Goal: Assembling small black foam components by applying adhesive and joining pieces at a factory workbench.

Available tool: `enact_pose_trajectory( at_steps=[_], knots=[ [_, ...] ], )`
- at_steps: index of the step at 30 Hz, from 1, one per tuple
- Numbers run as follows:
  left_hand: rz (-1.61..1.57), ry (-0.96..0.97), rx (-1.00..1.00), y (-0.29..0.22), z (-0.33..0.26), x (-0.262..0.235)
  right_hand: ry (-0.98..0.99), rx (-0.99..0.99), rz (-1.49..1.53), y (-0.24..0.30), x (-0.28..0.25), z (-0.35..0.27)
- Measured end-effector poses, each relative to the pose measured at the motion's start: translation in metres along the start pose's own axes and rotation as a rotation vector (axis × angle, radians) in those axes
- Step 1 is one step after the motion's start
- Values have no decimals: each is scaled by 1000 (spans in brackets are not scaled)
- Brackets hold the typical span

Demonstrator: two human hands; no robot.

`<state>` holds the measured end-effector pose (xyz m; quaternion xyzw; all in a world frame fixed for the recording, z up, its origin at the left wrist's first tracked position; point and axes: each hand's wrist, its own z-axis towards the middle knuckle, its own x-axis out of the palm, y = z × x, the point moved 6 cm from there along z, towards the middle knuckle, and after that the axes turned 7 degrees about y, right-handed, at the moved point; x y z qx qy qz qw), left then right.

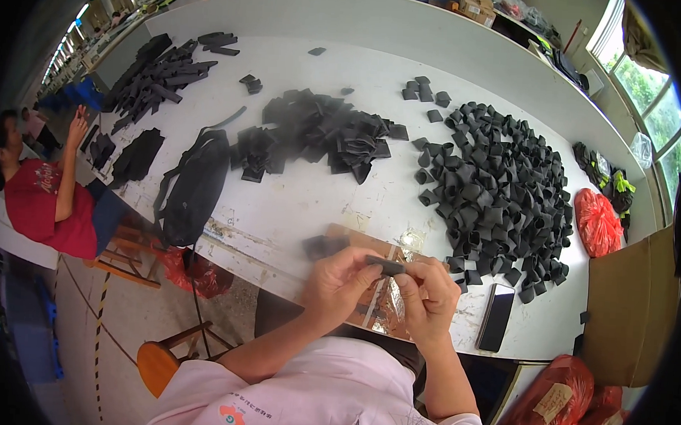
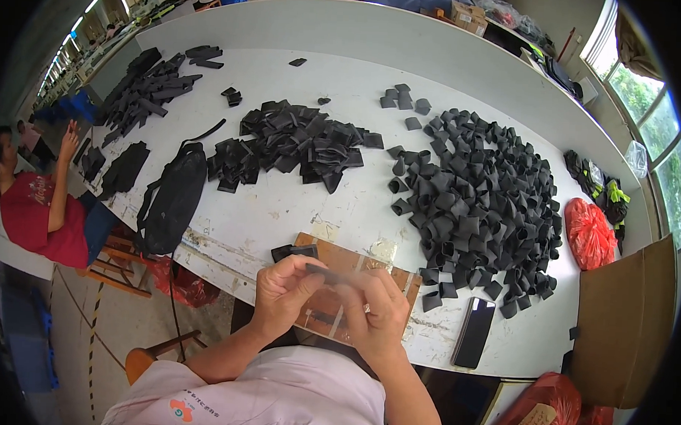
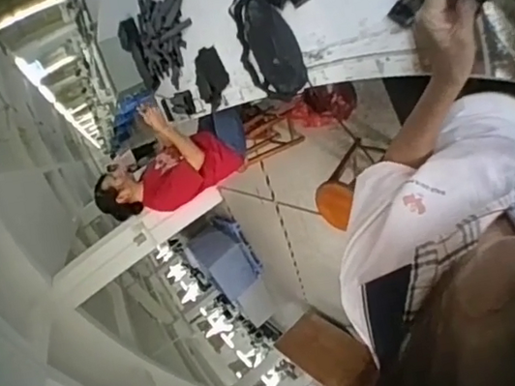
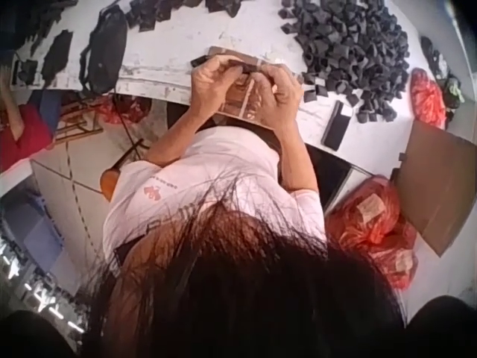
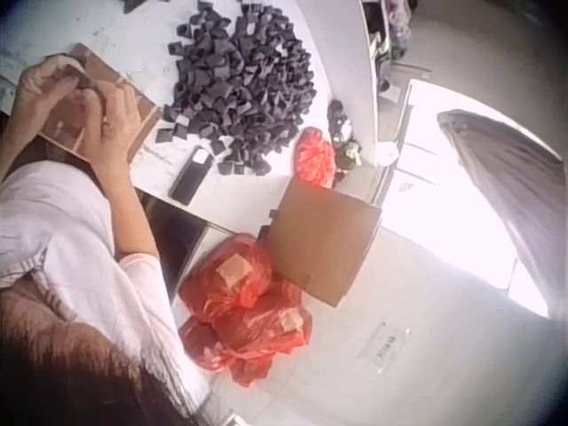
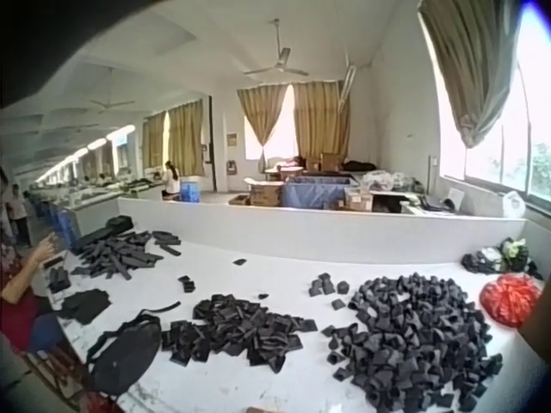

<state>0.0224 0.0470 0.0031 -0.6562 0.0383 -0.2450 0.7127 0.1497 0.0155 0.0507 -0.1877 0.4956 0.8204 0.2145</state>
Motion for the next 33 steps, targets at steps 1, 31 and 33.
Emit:
enact_pose_trajectory(
  at_steps=[1, 31, 33],
  knots=[
    [1, -5, 1, -9, 3, 0, -29, 52, 78, 0, -2, 0],
    [1161, -137, 18, 72, -7, -96, -199, 671, 854, -80, 2, -39],
    [1302, -50, -86, 92, -8, -101, -98, 816, 811, -75, 28, -59]
  ],
)
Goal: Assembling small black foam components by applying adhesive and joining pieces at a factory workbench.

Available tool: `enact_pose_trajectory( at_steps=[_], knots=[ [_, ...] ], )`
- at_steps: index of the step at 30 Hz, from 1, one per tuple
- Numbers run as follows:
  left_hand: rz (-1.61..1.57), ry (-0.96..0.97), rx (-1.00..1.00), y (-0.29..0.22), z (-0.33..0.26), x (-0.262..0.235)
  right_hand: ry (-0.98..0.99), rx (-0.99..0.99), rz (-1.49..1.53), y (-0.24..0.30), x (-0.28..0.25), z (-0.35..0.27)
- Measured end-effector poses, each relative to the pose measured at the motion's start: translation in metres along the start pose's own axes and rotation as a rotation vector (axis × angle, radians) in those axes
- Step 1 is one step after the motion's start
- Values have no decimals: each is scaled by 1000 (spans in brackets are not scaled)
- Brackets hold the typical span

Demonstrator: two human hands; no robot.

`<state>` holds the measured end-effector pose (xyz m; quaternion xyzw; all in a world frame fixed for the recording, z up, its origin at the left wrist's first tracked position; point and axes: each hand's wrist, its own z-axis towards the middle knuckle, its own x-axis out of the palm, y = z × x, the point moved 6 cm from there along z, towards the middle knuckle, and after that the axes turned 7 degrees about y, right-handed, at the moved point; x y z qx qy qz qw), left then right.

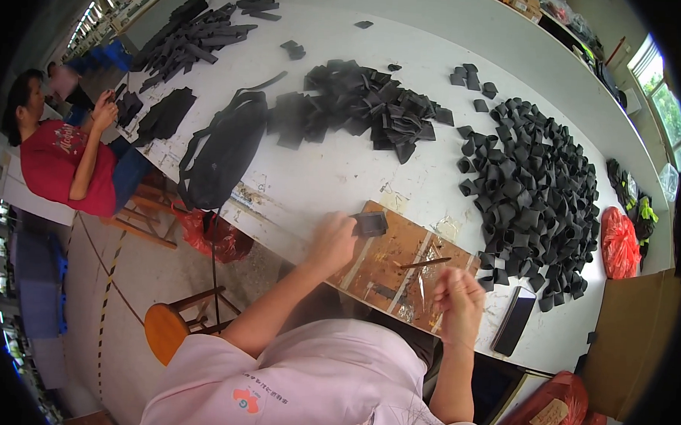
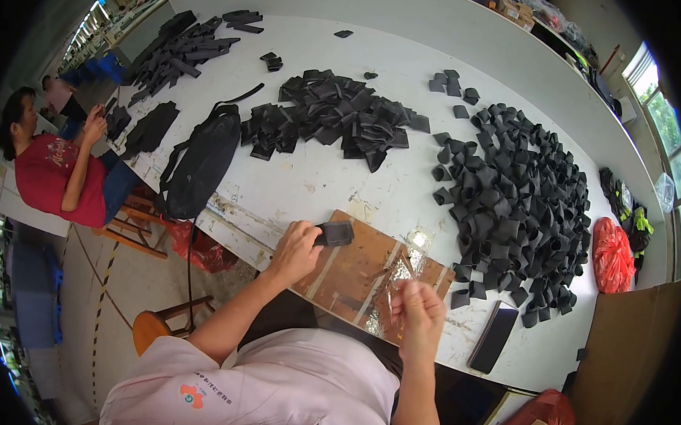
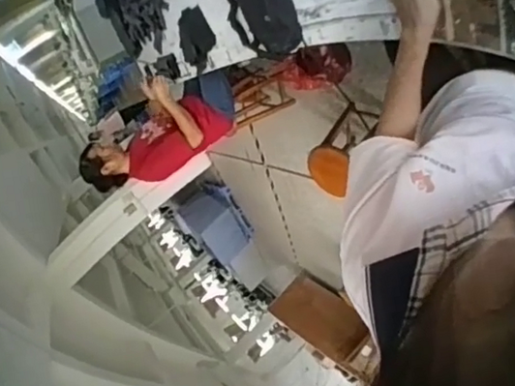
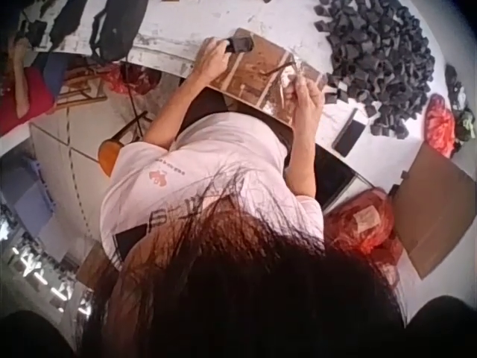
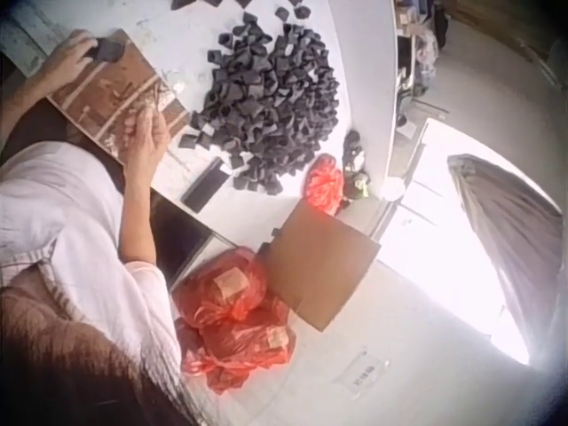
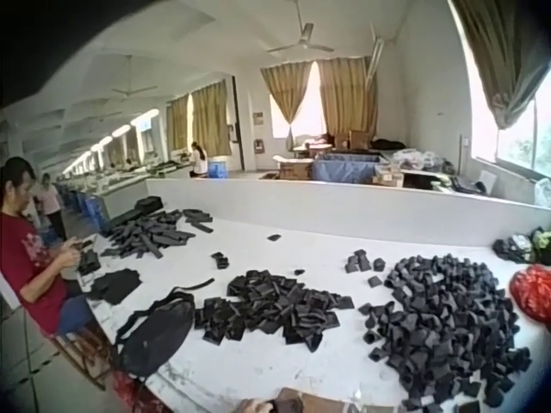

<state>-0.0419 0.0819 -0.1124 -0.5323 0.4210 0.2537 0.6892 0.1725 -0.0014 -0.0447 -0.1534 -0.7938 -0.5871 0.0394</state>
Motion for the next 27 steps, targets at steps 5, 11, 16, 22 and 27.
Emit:
enact_pose_trajectory(
  at_steps=[5, 11, 16, 22, 27],
  knots=[
    [-38, -112, 60, 11, -2, -3, 295, 180, -133, -41, 37, -12],
    [-205, -163, 247, -26, -25, -61, 376, 275, -98, -58, 75, 8],
    [-601, -181, 119, -57, -50, -76, 392, 403, 571, -64, 97, 19],
    [-1518, 61, -444, -40, -58, -39, 335, 345, 689, -53, 93, 15],
    [-1577, 54, -413, -50, -54, -42, 377, 342, 761, -62, 89, 16]
  ],
)
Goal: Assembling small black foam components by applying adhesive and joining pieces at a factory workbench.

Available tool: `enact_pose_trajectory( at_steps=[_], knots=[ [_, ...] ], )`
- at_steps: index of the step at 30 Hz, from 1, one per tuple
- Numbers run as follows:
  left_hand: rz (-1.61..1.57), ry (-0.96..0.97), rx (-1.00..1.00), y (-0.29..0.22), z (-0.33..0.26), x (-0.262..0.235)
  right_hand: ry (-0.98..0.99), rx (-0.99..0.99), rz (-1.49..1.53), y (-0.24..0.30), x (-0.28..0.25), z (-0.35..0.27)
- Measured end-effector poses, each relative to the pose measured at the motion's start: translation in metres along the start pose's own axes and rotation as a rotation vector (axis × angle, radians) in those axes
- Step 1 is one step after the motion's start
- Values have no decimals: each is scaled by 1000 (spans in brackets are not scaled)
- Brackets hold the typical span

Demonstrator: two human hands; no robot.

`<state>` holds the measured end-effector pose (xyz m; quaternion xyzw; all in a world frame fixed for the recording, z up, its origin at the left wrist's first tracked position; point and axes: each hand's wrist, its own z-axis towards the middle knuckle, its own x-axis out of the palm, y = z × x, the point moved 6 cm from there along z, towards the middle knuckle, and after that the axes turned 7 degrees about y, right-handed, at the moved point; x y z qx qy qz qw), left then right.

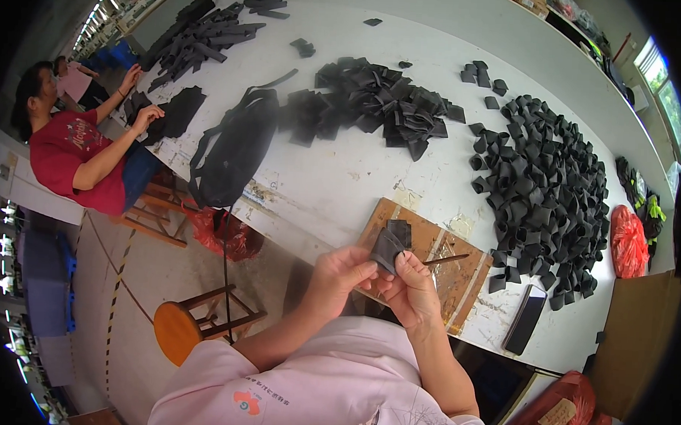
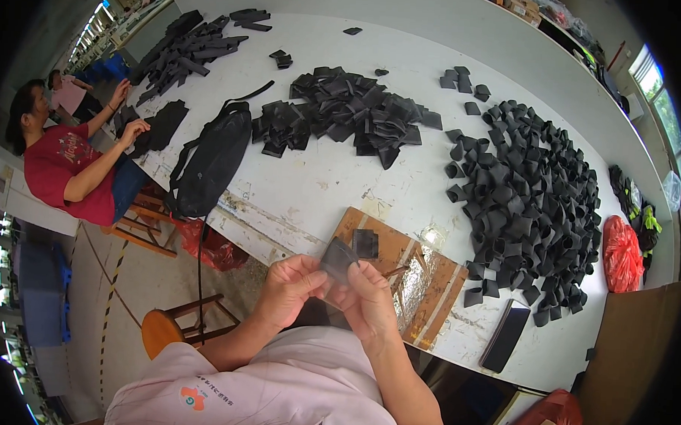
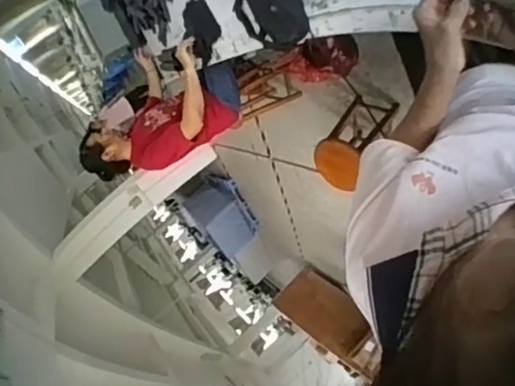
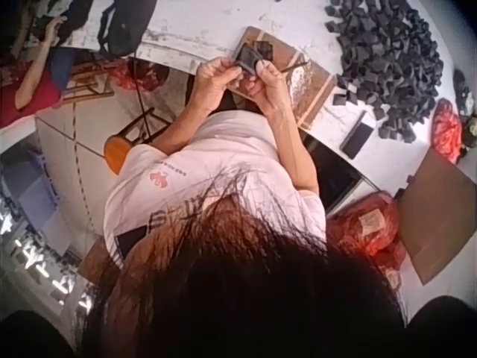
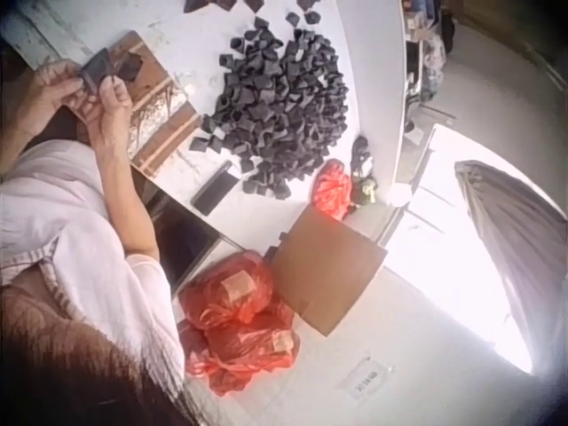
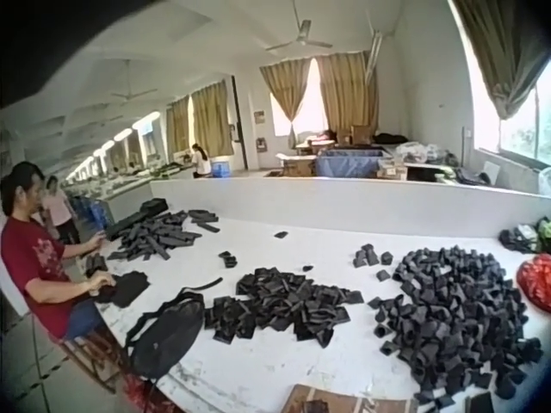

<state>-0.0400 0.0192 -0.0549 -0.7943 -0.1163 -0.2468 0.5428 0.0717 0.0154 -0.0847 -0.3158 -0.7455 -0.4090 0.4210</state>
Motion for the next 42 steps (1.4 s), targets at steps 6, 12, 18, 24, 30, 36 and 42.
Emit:
enact_pose_trajectory(
  at_steps=[6, 12, 18, 24, 30, 36, 42],
  knots=[
    [359, -54, 124, -4, -2, -1, -297, -212, -1390, 27, 22, -27],
    [857, 126, 426, -28, -14, 41, -75, -778, -1613, 42, 62, -51],
    [885, -156, 607, -18, -18, 41, -182, -1020, -1934, 35, 67, -51],
    [-291, 191, -113, 2, -1, 43, -390, -698, -1533, 53, 39, -62],
    [517, -10, 387, -16, -3, 56, 75, -73, -63, 29, 20, -46],
    [-124, 179, -42, -31, 18, 73, -49, -223, -650, 83, 58, -57],
    [-713, 344, -410, -6, 33, 87, 71, -113, -649, 99, 32, -24]
  ],
)
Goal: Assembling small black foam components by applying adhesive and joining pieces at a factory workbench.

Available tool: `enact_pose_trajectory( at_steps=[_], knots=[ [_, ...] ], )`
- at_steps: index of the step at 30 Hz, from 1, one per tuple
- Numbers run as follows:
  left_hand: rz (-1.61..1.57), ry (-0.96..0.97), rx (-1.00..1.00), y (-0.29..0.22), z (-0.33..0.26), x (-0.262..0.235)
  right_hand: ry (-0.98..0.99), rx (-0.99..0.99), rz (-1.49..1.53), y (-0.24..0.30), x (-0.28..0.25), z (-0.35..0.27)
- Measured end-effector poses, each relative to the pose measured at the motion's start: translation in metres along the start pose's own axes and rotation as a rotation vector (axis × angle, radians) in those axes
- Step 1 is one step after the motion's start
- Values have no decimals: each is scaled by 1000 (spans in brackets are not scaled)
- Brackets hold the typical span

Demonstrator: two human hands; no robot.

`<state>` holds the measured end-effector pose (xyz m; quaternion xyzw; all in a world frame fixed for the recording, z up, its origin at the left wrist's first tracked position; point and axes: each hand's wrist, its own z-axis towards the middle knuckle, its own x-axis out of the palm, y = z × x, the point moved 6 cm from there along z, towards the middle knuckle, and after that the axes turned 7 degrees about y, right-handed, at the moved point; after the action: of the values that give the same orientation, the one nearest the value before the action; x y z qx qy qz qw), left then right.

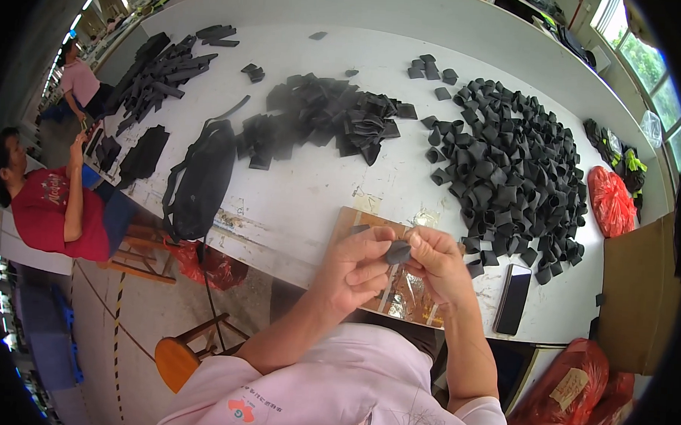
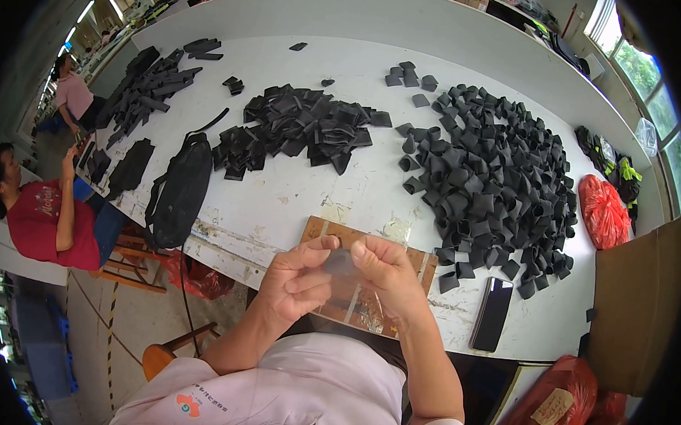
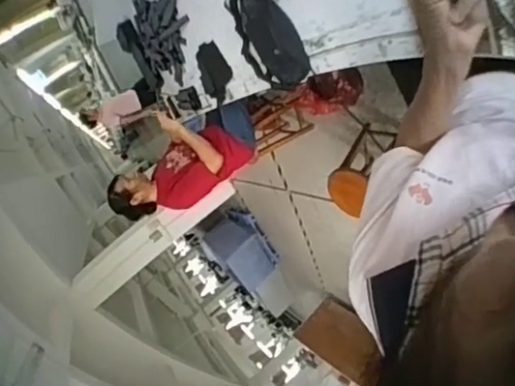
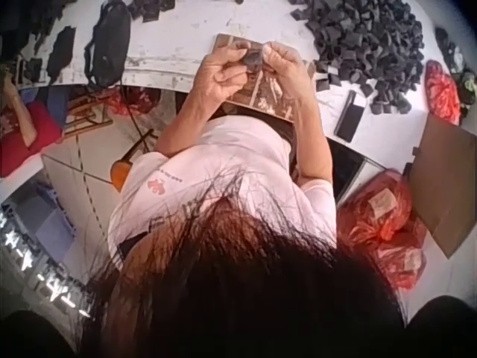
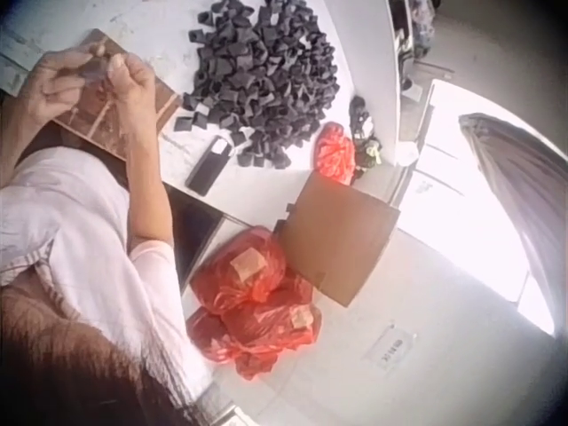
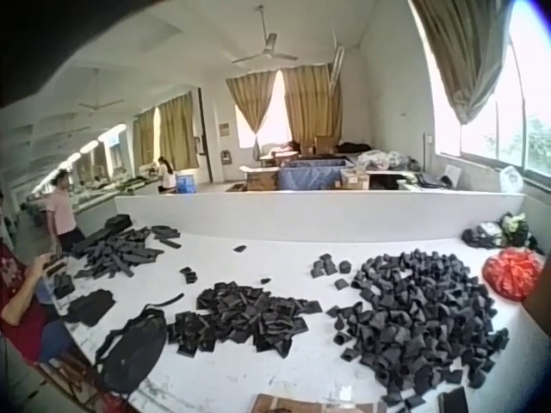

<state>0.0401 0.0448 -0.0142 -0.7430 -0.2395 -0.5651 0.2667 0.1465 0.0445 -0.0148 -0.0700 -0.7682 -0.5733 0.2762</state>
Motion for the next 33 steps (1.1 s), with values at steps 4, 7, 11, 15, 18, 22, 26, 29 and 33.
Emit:
enact_pose_trajectory(
  at_steps=[4, 7, 11, 15, 18, 22, 26, 29, 33],
  knots=[
    [456, -74, 163, -3, -5, -5, -19, -103, -76, -4, 1, -6],
    [1042, -70, 493, -19, -6, 14, -237, -302, -473, 13, -1, -13],
    [1754, 162, 866, -28, -15, 65, -439, -560, -899, 38, 12, -40],
    [1624, 197, 812, -21, -14, 57, -366, -727, -1045, 38, 30, -45],
    [1232, 16, 821, -23, -19, 44, -357, -764, -1082, 42, 39, -44],
    [848, -111, 796, -28, -23, 27, -433, -887, -1287, 53, 49, -47],
    [883, -116, 773, -25, -26, 21, -346, -896, -1527, 48, 49, -43],
    [1066, -115, 780, -23, -28, 17, -325, -968, -1450, 41, 41, -42],
    [1214, -97, 702, -28, -23, 20, -289, -879, -1440, 41, 40, -40]
  ],
)
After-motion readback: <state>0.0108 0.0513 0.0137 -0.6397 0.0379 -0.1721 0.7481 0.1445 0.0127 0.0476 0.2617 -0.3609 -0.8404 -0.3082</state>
